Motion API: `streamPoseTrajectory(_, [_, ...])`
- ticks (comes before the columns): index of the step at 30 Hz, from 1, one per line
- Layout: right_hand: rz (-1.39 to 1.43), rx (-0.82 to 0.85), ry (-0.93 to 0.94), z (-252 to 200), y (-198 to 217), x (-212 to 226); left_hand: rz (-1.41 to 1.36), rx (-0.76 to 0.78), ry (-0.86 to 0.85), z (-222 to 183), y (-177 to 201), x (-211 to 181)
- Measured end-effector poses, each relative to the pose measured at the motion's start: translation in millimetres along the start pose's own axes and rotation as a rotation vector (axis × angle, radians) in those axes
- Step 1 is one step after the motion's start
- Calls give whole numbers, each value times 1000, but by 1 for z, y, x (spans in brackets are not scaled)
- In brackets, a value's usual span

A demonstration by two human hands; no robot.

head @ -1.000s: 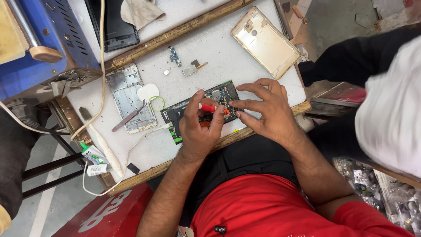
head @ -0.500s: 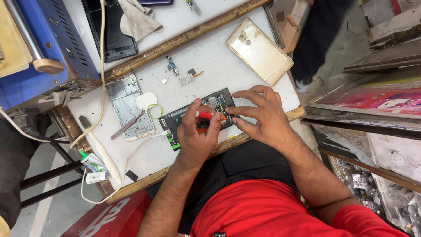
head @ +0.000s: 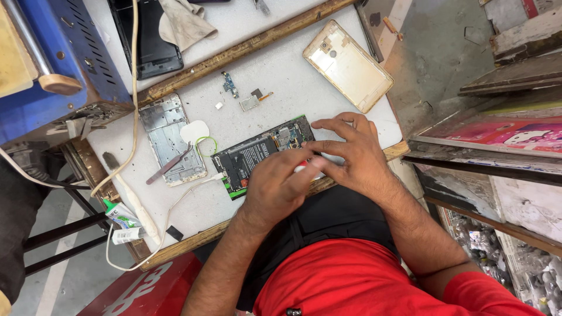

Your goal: The person works on a disassembled smartphone motherboard, using a red-handled screwdriver to adjust components and connectors. They repeatedly probe and reposition small parts on the board while a second person handles a phone back cover nearby.

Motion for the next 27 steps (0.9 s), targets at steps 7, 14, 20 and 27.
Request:
streamPoseTrajectory(7, [-23,25,-38,-3,-1,-2,-100,192,44,25,11,-9])
streamPoseTrajectory(14, [-18,19,-25,1,3,5,-166,230,98,22,11,-6])
streamPoseTrajectory(20, [-55,28,12,4,5,13,-205,282,166,18,7,-8])
streamPoseTrajectory(27, [-68,29,-21,4,2,14,-57,213,141,24,9,-13])
Point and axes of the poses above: each hand's wrist, its own z-axis towards the middle knuckle, its own y-axis out of the back of the hand, x = y × z, the point moved 3 cm from there along z, towards the middle knuckle, and after that the axes turned 8 degrees about z, right-handed, at the moved point
